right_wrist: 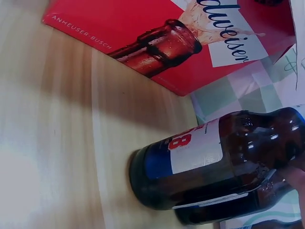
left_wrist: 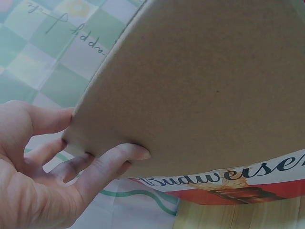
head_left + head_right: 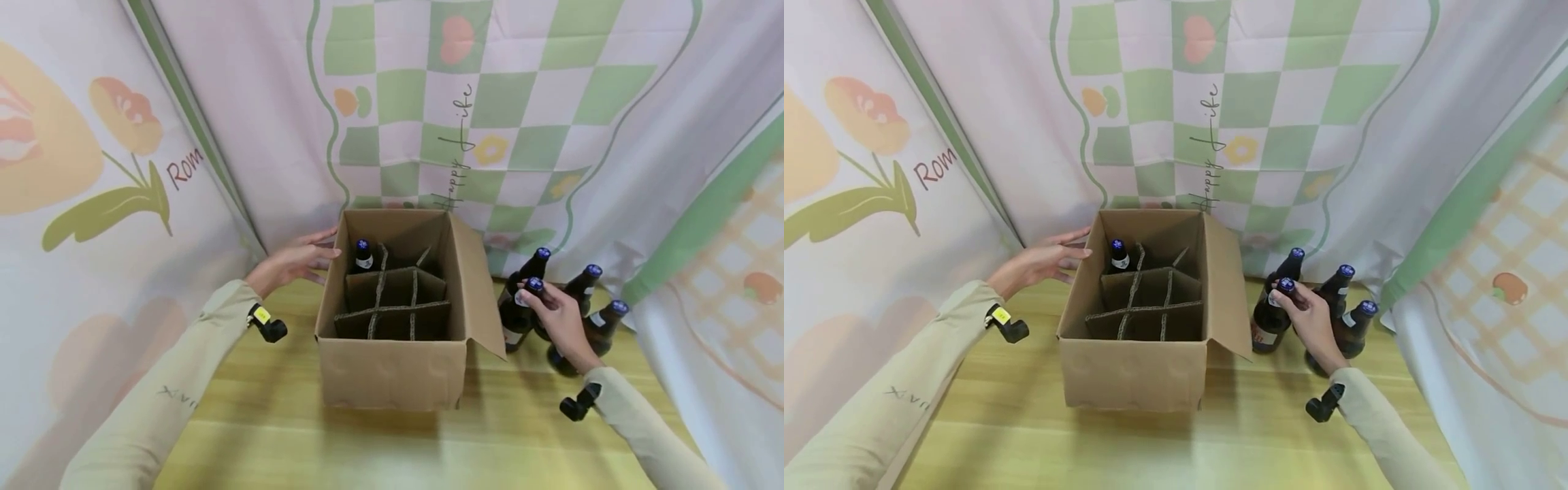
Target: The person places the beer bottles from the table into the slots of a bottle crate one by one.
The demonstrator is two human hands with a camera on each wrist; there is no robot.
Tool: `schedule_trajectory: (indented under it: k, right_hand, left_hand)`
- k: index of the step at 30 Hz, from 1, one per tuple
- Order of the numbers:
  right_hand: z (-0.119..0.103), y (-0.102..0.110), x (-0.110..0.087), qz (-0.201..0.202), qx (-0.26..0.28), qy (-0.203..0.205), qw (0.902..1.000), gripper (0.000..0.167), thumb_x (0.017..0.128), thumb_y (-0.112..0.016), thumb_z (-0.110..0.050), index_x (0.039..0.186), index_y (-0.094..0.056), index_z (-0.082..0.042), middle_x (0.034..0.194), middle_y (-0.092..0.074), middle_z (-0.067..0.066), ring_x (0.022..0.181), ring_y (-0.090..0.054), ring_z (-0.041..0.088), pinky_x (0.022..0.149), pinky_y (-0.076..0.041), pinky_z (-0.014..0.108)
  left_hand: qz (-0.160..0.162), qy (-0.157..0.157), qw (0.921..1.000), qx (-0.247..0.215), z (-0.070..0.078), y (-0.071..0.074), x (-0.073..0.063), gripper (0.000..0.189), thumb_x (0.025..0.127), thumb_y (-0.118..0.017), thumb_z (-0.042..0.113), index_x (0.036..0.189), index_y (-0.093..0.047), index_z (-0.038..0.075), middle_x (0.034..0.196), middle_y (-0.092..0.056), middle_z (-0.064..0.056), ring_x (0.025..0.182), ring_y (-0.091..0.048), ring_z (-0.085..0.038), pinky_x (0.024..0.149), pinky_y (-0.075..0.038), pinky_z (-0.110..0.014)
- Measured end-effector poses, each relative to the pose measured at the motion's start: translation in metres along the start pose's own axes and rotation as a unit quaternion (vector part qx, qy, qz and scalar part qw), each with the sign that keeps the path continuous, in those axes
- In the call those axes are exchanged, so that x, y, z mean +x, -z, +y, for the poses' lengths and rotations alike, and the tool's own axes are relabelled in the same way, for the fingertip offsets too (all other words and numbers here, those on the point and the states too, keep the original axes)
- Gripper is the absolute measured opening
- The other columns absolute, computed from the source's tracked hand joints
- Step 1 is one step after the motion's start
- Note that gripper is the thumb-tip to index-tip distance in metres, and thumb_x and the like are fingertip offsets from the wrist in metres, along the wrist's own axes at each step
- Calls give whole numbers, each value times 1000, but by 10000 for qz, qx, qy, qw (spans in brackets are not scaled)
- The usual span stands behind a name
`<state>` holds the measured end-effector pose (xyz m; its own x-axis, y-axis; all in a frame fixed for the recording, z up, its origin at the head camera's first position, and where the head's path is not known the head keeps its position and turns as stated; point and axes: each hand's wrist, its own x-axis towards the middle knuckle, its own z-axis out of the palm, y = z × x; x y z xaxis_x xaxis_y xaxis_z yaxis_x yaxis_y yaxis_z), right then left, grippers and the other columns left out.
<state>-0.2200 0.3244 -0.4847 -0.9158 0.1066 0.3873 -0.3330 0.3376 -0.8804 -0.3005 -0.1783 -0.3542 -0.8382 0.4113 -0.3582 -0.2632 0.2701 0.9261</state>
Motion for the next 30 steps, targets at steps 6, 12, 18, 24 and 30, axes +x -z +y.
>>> schedule_trajectory:
  k: [6,12,18,24,30]
  right_hand:
    - [-4,-7,4,748,-563,-93,9956,27,98,-74,-15,109,-72,10,84,-74,-14,74,-64,-9,65,-50,6]
    - [-12,-11,5,1515,-778,-487,9842,24,96,-78,-23,97,-74,1,67,-68,-20,52,-50,-7,49,-38,11]
    - [-34,-3,12,1292,-808,-798,9851,37,98,-75,-34,82,-62,-3,53,-51,-15,43,-32,1,41,-27,22]
    - [-58,6,24,1024,-839,-915,9870,38,99,-74,-35,109,-75,1,62,-64,-20,53,-49,-3,50,-40,13]
    - [-79,16,37,896,-405,-1339,9861,23,98,-75,-34,109,-76,-14,76,-71,-25,67,-60,-3,60,-51,10]
  left_hand:
    - [-40,-62,10000,-53,0,1,1,78,107,-56,13,170,-10,27,173,-18,-21,150,-36,-47,104,-57,-52]
    - [-79,-50,9999,-131,-4,3,1,79,108,-56,12,169,-9,28,172,-18,-23,149,-37,-48,105,-56,-53]
    - [-98,-88,9999,-93,-3,1,5,79,108,-56,14,170,-8,27,173,-17,-22,150,-37,-47,103,-58,-51]
    - [-79,-58,9997,-214,-2,0,4,79,107,-56,12,169,-10,26,172,-20,-23,147,-40,-47,102,-58,-52]
    - [-122,-145,9998,-114,-4,2,1,79,107,-56,13,170,-8,25,172,-19,-24,150,-35,-49,109,-52,-58]
